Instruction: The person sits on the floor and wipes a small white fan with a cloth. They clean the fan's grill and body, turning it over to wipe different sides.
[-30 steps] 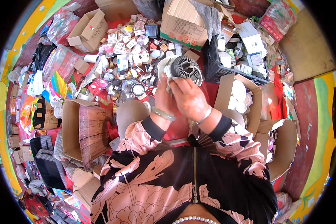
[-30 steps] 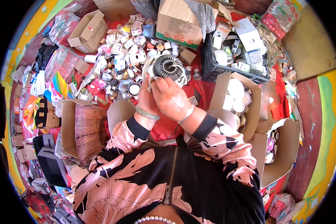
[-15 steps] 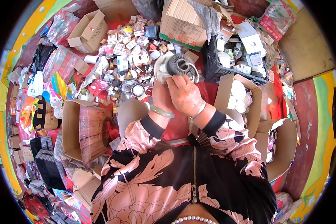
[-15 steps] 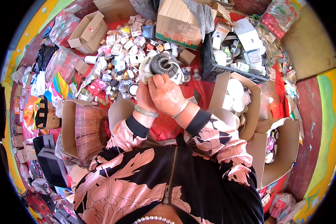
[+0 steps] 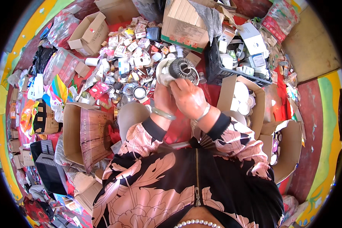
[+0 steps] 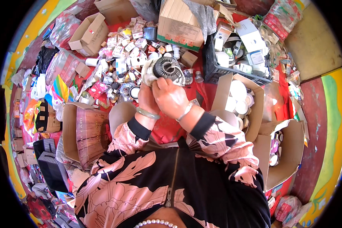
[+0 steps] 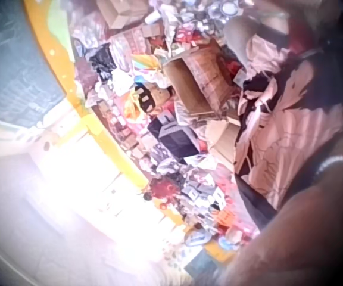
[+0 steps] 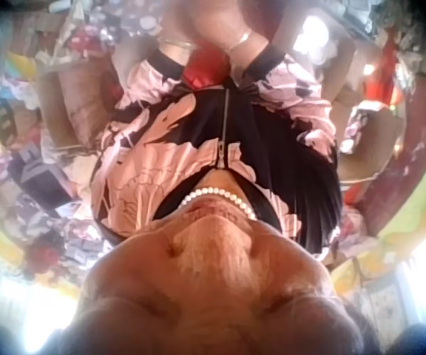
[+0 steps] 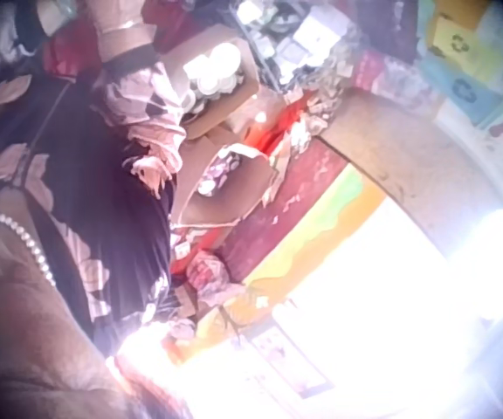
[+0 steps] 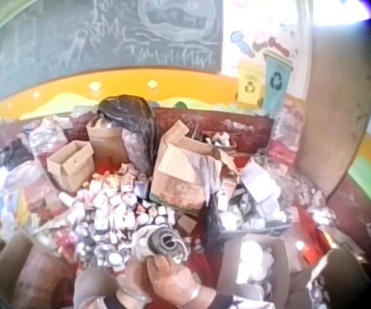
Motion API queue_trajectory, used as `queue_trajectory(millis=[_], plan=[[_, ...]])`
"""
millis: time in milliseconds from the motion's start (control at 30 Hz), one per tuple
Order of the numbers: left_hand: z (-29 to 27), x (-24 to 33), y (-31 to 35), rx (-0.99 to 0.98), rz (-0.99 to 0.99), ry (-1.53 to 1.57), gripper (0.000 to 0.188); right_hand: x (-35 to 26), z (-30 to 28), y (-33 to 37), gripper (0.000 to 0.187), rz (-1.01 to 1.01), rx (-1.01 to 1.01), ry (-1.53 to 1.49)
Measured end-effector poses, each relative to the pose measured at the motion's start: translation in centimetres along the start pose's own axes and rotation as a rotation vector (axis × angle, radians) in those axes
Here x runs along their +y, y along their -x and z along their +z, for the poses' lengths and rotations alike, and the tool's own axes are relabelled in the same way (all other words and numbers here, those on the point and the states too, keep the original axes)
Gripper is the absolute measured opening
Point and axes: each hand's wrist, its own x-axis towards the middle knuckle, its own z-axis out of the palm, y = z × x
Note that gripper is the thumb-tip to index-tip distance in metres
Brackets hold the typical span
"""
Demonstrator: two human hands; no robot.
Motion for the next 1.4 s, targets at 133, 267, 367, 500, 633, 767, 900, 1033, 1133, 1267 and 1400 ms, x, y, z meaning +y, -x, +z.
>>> queue_trajectory(millis=[133, 267, 367, 500, 633, 767, 900, 1033, 1133, 1267, 1400], plan=[[-0.1, -1.1, 0.6, -0.017, -0.002, -0.012, 0.025, -0.5, -0.6, 0.5, 0.018, 0.026, 0.002, 0.022], [-0.5, -3.1, 0.9, -0.048, 0.037, 0.02, 0.025, -0.3, -0.4, -3.2, 0.011, 0.123, 0.056, 0.175], [0.1, -3.5, 1.1, -0.02, 0.298, -0.683, 0.026, 0.8, -0.2, -3.3, 0.012, 0.194, -0.024, 0.135], [-0.6, -4.1, 0.9, 0.032, 0.129, -0.11, 0.029, -0.5, -0.6, -0.1, 0.012, 0.066, 0.052, -0.008], [0.5, -1.5, 1.3, -0.007, 0.22, -0.449, 0.032, 0.3, -0.8, -0.3, 0.012, -0.02, 0.12, -0.041], [2.8, 0.1, 1.9, 0.104, -0.129, 0.288, 0.032, 1.2, 0.4, -2.1, 0.028, 0.091, 0.04, 0.057], [-0.6, -1.9, -0.2, 0.003, -0.139, 0.395, 0.034, 0.0, -0.2, 1.4, 0.028, 0.014, -0.022, -0.087], [0.7, 2.4, -0.9, 0.14, -0.172, 0.397, 0.04, 2.8, 0.7, 4.5, 0.021, 0.199, 0.005, -0.157], [0.3, 3.6, -1.3, 0.165, -0.167, 0.397, 0.045, 2.6, -2.1, 3.5, 0.014, 0.347, 0.195, -0.37], [-0.4, 2.5, -1.6, 0.101, -0.186, 0.522, 0.047, 4.3, -4.3, 2.3, 0.017, 0.784, 0.356, -0.703], [0.6, 2.7, -1.5, 0.107, -0.228, 0.534, 0.047, 8.1, -4.7, -0.6, 0.014, 1.057, 0.41, -1.148]])
